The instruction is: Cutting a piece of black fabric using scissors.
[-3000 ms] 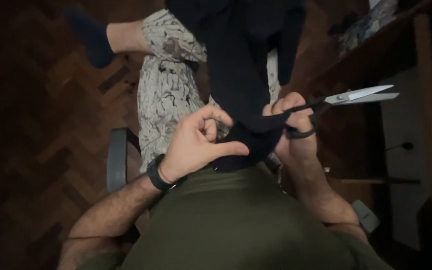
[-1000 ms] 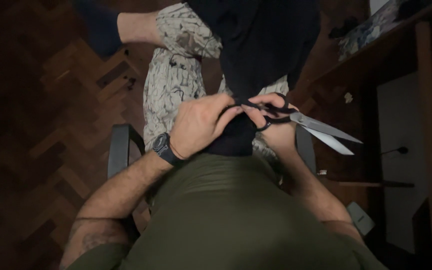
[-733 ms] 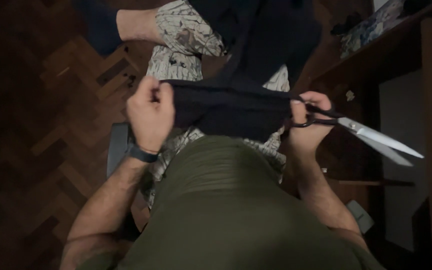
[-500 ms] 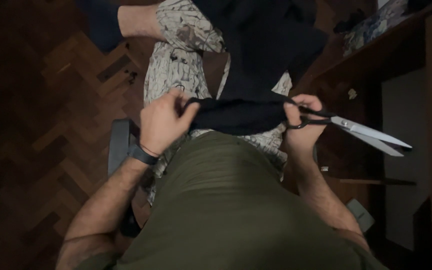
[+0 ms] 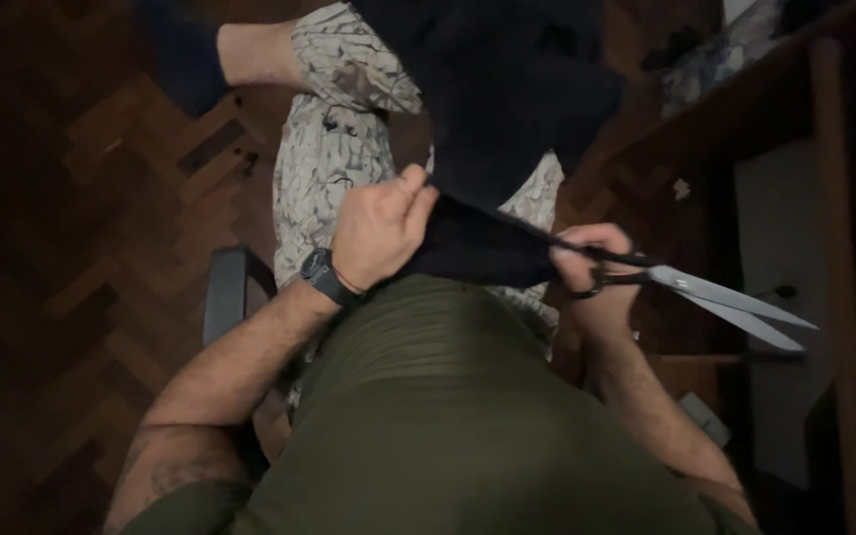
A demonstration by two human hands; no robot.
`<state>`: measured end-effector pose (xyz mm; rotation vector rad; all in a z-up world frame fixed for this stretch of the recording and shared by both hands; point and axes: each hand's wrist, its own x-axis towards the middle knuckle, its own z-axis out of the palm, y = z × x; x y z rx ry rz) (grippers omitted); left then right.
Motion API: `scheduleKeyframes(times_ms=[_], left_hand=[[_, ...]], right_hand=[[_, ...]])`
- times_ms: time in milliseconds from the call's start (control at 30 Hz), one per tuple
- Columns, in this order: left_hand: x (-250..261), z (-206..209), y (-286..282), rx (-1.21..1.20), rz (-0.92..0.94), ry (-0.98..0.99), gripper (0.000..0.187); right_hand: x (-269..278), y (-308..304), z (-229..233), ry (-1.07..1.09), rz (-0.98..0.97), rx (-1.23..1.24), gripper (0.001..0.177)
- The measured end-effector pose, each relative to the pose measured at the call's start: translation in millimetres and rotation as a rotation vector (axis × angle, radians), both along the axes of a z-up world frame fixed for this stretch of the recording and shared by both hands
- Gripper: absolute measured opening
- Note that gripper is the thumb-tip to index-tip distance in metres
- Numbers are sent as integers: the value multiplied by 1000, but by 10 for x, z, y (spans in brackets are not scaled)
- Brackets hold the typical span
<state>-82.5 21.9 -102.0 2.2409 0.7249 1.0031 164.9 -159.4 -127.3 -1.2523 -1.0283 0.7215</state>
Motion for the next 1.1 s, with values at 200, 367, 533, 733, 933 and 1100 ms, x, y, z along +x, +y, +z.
scheduleKeyframes(times_ms=[200, 367, 533, 733, 933, 1100], left_hand=[[-197, -164, 280, -478, 241, -378, 45], [-154, 71, 119, -490, 149, -320, 51], [-252, 253, -24, -526, 105, -278, 42], [-356, 265, -140, -571, -23, -271, 41], [-461, 25, -3, -810, -223, -361, 25], [-564, 8, 149, -1015, -456, -449, 21]], right_hand=[[617, -31, -350, 256, -332, 173, 11], [496, 104, -171, -51, -278, -233, 15], [-63, 495, 483, -473, -238, 93, 43], [-574, 1035, 623, -814, -81, 243, 49], [-598, 1150, 545, -566, -17, 156, 16], [-413, 1062, 518, -342, -28, -4, 9]])
